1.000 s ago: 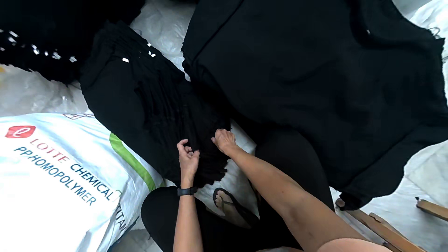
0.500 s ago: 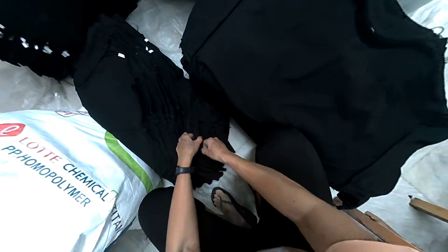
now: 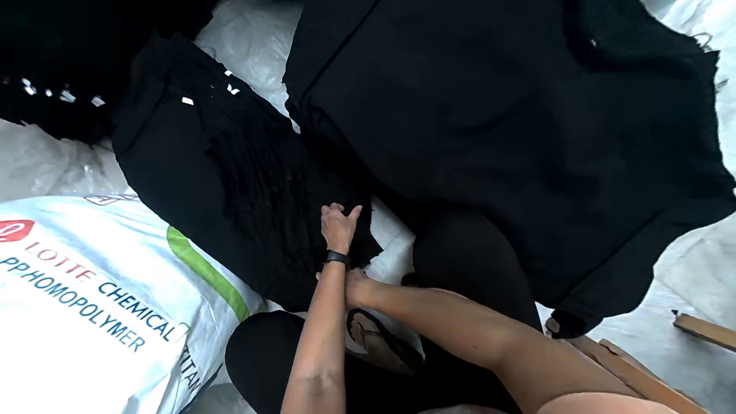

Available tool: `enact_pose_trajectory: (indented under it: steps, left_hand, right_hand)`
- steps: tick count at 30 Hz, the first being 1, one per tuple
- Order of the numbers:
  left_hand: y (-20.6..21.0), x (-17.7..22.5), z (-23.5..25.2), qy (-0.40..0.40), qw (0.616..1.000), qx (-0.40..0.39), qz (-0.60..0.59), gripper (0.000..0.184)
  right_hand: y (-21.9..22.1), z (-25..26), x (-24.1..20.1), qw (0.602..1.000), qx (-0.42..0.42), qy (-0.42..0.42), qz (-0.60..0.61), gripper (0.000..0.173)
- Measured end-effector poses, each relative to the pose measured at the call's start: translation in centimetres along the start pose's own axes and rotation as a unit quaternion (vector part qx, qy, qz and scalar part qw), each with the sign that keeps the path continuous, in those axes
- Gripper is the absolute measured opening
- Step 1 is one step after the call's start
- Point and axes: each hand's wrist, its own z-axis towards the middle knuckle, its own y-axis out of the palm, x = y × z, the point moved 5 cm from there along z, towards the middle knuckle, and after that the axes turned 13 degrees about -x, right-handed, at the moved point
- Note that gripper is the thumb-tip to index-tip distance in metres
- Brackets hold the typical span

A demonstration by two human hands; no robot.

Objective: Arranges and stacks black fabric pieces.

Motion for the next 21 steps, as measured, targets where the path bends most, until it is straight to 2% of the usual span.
enact_pose_trajectory:
  steps: [2, 5, 8, 10, 11, 14, 17, 19, 21]
  left_hand:
    - [0.6, -0.5, 0.8, -0.003, 1.000, 0.013, -0.013, 0.033]
    - [0.0, -2.4, 0.0, -0.003, 0.989, 0.015, -0.148, 0.020]
    - [-2.3, -5.1, -2.6, -0.018, 0.973, 0.048, -0.225, 0.016]
    - [-3.5, -6.7, -4.7, 0.004, 0.966, 0.076, -0.247, 0.022]
    - [-3.8, -7.2, -5.5, 0.022, 0.966, 0.081, -0.246, 0.022]
    - [-3.9, -7.7, -6.5, 0.058, 0.969, 0.082, -0.225, 0.020]
    - [-3.7, -7.3, -6.8, 0.065, 0.968, 0.077, -0.231, 0.030]
    - [-3.7, -7.7, -7.3, 0.078, 0.958, 0.094, -0.259, 0.035]
    - [-3.9, -8.4, -7.6, 0.076, 0.944, 0.115, -0.300, 0.037]
  right_hand:
    - [-0.2, 0.0, 0.2, 1.000, -0.025, 0.004, -0.013, 0.052]
    - [-1.5, -0.7, 0.3, 0.998, -0.038, -0.009, -0.054, 0.038]
    - [-3.2, -1.4, 0.0, 0.997, -0.012, -0.034, -0.069, 0.051]
    - [-5.6, -3.2, 0.4, 0.999, 0.048, -0.011, 0.005, 0.033]
    - [-6.9, -3.8, 0.9, 0.995, 0.081, 0.011, 0.056, 0.030]
    - [-9.4, -3.3, 3.7, 0.946, 0.232, 0.051, 0.221, 0.021]
    - [-10.0, -1.5, 5.7, 0.893, 0.310, 0.066, 0.320, 0.030]
    - [-9.9, -0.4, 6.4, 0.891, 0.314, 0.069, 0.322, 0.041]
    - [-9.8, 0.5, 6.8, 0.898, 0.304, 0.065, 0.312, 0.040]
